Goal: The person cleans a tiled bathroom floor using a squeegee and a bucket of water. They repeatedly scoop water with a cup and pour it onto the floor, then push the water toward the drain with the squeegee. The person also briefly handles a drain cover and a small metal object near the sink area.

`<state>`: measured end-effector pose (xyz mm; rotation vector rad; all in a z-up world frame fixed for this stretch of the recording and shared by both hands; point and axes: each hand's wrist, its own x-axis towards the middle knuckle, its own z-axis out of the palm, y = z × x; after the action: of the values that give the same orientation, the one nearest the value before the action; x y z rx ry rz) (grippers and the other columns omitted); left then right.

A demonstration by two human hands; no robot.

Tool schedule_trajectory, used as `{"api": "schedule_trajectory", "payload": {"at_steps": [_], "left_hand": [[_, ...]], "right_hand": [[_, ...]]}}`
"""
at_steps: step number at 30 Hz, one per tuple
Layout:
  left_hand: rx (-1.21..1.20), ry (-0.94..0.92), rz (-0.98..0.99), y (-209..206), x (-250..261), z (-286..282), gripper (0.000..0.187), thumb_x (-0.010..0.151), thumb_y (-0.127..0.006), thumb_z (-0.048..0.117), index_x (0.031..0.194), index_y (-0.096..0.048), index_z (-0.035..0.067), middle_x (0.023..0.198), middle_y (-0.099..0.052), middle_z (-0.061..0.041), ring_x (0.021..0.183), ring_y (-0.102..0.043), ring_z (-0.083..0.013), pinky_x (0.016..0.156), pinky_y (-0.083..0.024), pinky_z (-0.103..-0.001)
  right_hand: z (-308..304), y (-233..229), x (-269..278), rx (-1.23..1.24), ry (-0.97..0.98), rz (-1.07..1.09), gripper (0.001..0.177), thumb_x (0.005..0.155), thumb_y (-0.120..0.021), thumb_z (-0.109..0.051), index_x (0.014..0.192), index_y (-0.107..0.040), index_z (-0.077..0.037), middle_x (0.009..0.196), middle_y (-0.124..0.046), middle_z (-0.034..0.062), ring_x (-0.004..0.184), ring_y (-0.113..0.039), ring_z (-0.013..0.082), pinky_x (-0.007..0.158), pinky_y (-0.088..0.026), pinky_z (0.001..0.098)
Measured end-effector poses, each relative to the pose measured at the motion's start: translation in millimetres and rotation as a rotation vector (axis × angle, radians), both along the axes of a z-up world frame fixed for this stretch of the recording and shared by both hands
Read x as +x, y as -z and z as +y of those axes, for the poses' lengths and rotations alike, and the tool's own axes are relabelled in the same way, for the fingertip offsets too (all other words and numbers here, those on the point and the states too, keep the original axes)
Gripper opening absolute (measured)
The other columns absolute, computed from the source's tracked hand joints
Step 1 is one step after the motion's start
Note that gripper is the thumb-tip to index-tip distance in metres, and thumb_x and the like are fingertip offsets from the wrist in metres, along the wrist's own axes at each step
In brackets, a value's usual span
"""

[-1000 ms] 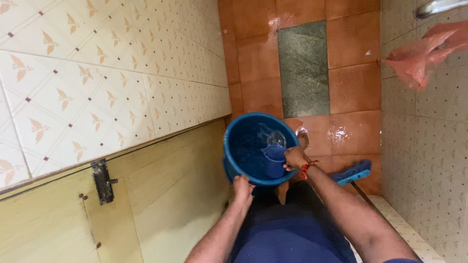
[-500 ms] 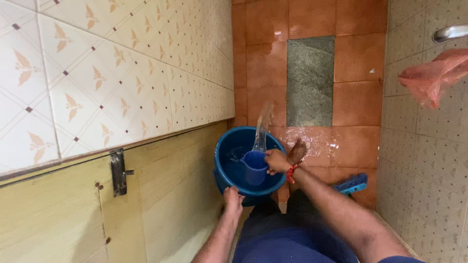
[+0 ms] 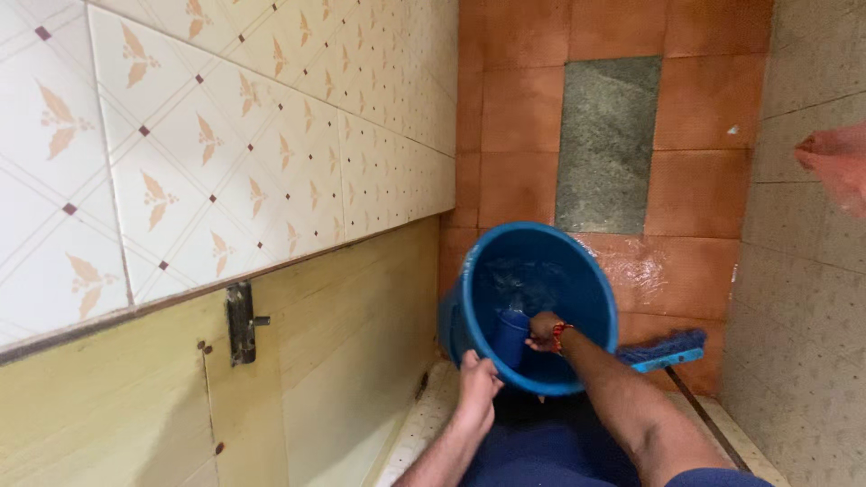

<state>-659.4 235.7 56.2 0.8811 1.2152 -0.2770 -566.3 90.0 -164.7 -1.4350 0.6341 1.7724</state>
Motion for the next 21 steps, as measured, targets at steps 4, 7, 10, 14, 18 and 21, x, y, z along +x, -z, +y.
{"api": "schedule_trajectory", "payload": {"at_steps": [4,7,10,14,18,21], "left_hand": [[-0.054,0.046,-0.008,-60.2,16.5,-4.7,0.02,0.08,-0.047,-0.002,0.096,-0.052,0.01,0.084,-0.054,0.0,0.071,-0.05,-0.01,0.06,-0.041,-0.024],[-0.135,0.012,0.071,-85.7,24.7,-6.9,0.022,0.08,-0.045,-0.002,0.097,-0.052,0.01,0.089,-0.06,-0.001,0.077,-0.057,-0.01,0.07,-0.05,-0.023],[-0.135,0.039,-0.008,-85.4,26.2,-11.4,0.019,0.084,-0.049,-0.001,0.099,-0.051,0.011,0.091,-0.057,-0.002,0.076,-0.053,-0.0108,0.07,-0.045,-0.025],[-0.085,-0.028,0.048,-48.0,16.4,-13.3,0.017,0.081,-0.047,0.001,0.094,-0.05,0.013,0.09,-0.058,-0.002,0.083,-0.057,-0.0137,0.082,-0.053,-0.035],[-0.039,-0.113,0.015,13.4,4.1,-10.1,0.015,0.08,-0.05,0.001,0.087,-0.043,0.013,0.082,-0.052,-0.003,0.079,-0.053,-0.0188,0.082,-0.054,-0.042],[0.006,-0.178,0.073,57.0,-3.4,-6.7,0.017,0.08,-0.051,0.0,0.087,-0.042,0.012,0.081,-0.051,-0.005,0.078,-0.053,-0.0198,0.081,-0.054,-0.045]], "right_hand": [[-9.1,21.8,-3.7,-0.202,0.187,0.167,0.018,0.1,-0.051,-0.005,0.087,-0.062,0.001,0.081,-0.068,0.0186,0.069,-0.071,0.0285,0.057,-0.059,0.0406],[-11.0,24.7,5.1,-0.023,-0.601,-0.208,0.023,0.097,-0.058,-0.022,0.095,-0.072,-0.003,0.088,-0.074,0.0136,0.073,-0.071,0.0249,0.065,-0.058,0.0377],[-11.8,13.8,27.0,-0.075,-0.765,-0.46,0.024,0.094,-0.061,-0.022,0.109,-0.071,-0.007,0.096,-0.074,0.0157,0.079,-0.071,0.029,0.071,-0.058,0.0408],[-6.6,-24.2,44.5,-0.226,-0.304,-0.668,0.043,0.089,-0.062,-0.01,0.132,-0.063,-0.011,0.108,-0.069,0.0235,0.09,-0.069,0.0398,0.079,-0.058,0.0489],[-7.8,-70.6,49.5,-0.132,-0.256,-0.746,0.052,0.09,-0.058,-0.008,0.141,-0.059,-0.015,0.104,-0.074,0.0263,0.088,-0.073,0.0357,0.082,-0.057,0.0438],[-9.3,-92.0,47.1,-0.075,-0.172,-0.654,0.051,0.091,-0.056,-0.009,0.142,-0.057,-0.012,0.098,-0.076,0.0214,0.08,-0.077,0.0309,0.075,-0.06,0.0399]]}}
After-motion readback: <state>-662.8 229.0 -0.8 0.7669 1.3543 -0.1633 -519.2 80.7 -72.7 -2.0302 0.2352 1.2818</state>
